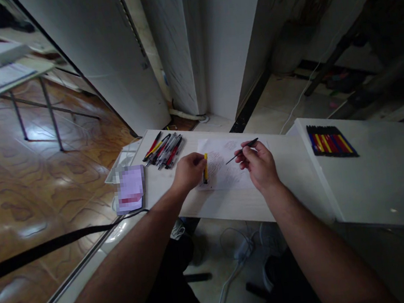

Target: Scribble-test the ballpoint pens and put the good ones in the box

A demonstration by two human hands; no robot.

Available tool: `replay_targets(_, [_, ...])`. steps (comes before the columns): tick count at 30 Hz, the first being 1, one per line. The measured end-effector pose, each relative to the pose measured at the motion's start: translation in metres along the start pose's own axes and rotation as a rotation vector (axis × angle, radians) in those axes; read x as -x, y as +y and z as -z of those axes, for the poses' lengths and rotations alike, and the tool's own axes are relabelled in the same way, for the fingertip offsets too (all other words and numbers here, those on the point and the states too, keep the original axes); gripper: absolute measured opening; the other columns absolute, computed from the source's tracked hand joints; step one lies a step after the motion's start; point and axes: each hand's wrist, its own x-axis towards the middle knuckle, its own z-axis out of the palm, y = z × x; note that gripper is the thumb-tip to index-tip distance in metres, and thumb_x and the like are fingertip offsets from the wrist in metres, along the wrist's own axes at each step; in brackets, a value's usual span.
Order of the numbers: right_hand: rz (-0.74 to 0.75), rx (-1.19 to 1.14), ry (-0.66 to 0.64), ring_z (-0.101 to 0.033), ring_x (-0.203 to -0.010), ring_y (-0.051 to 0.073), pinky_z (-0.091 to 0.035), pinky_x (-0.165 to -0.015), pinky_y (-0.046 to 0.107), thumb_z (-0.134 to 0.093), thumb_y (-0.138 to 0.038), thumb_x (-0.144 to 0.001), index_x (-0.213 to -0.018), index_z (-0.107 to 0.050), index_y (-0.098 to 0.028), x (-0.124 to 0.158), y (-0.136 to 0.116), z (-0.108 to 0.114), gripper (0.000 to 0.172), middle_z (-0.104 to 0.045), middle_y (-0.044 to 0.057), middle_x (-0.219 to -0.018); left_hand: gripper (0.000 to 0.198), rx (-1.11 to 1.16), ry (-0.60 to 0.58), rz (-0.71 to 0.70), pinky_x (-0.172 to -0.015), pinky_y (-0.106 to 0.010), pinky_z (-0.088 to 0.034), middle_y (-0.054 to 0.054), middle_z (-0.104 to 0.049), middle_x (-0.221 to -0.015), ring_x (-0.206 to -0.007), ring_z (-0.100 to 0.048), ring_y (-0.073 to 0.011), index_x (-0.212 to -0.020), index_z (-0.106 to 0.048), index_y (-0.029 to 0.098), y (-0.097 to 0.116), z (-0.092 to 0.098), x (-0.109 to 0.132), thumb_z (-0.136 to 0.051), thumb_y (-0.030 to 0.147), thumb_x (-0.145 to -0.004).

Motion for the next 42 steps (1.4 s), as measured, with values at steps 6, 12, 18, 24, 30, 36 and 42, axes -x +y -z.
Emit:
replay_targets(6, [-0.151, 0.118, -0.031, -0.062, -0.055, 0.011, -0.039, -0.043, 0.018, -0.071, -0.039, -0.072, -0.09, -0.057, -0.02, 0.001, 0.013, -0.001, 0.029, -0.069, 0.0, -0.071, 0.026, -0.14, 0.022, 0.038, -0.062, -0.026, -0.044, -0.008, -0.073, -0.082, -0.068, -0.062, -0.0173, -0.095, -0.074, 0.016, -0.002, 0.0, -0.004, -0.062, 0.032, -0.078])
replay_targets(12, [-0.22, 0.182, -0.044, -0.063, -0.055, 0.012, -0.038, -0.043, 0.018, -0.071, -0.044, -0.069, -0.09, -0.057, -0.019, 0.001, 0.02, -0.003, 0.035, -0.069, 0.0, -0.07, 0.024, -0.242, 0.054, 0.001, -0.064, -0.027, -0.045, -0.009, -0.072, -0.078, -0.069, -0.062, -0.0189, -0.093, -0.075, 0.017, -0.007, -0.002, -0.007, -0.064, 0.032, -0.077])
replay_targets(18, [-0.223, 0.191, -0.048, -0.062, -0.054, 0.011, -0.038, -0.042, 0.017, -0.072, -0.045, -0.068, -0.089, -0.057, -0.019, 0.0, 0.021, -0.006, 0.036, -0.069, 0.0, -0.069, 0.026, -0.265, 0.089, -0.021, -0.066, -0.028, -0.045, -0.01, -0.073, -0.085, -0.072, -0.063, -0.0196, -0.097, -0.074, 0.017, -0.008, 0.0, -0.006, -0.061, 0.031, -0.079])
replay_targets(24, [-0.194, 0.163, -0.089, -0.062, -0.055, 0.011, -0.039, -0.042, 0.017, -0.071, -0.044, -0.07, -0.09, -0.058, -0.019, 0.001, 0.021, -0.011, 0.035, -0.069, 0.001, -0.071, 0.023, -0.003, -0.112, -0.195, -0.064, -0.025, -0.044, -0.004, -0.073, -0.079, -0.069, -0.062, -0.0146, -0.09, -0.074, 0.018, 0.007, -0.002, 0.008, -0.06, 0.034, -0.081])
replay_targets(30, [-0.168, 0.139, -0.119, -0.062, -0.056, 0.011, -0.039, -0.042, 0.017, -0.072, -0.043, -0.071, -0.091, -0.058, -0.02, 0.002, 0.021, -0.015, 0.034, -0.07, 0.0, -0.072, 0.018, 0.119, -0.205, -0.221, -0.059, -0.023, -0.043, -0.002, -0.07, -0.072, -0.063, -0.059, -0.0121, -0.085, -0.073, 0.016, 0.014, -0.008, 0.017, -0.065, 0.031, -0.077])
replay_targets(36, [-0.123, 0.138, -0.092, -0.061, -0.058, 0.009, -0.038, -0.042, 0.017, -0.07, -0.044, -0.073, -0.091, -0.063, -0.02, 0.001, 0.019, -0.016, 0.031, -0.07, 0.002, -0.086, 0.015, 0.075, -0.196, -0.247, -0.062, -0.023, -0.043, -0.001, -0.07, -0.075, -0.066, -0.059, -0.0124, -0.084, -0.072, 0.017, 0.011, -0.006, 0.016, -0.063, 0.026, -0.076])
replay_targets(42, [-0.049, 0.094, -0.038, -0.057, -0.057, 0.008, -0.039, -0.043, 0.018, -0.069, -0.042, -0.075, -0.091, -0.065, -0.019, -0.001, 0.013, -0.016, 0.028, -0.068, 0.001, -0.088, 0.014, 0.025, -0.191, -0.266, -0.064, -0.024, -0.043, -0.001, -0.07, -0.075, -0.067, -0.059, -0.0126, -0.083, -0.072, 0.018, 0.012, -0.003, 0.016, -0.062, 0.024, -0.076])
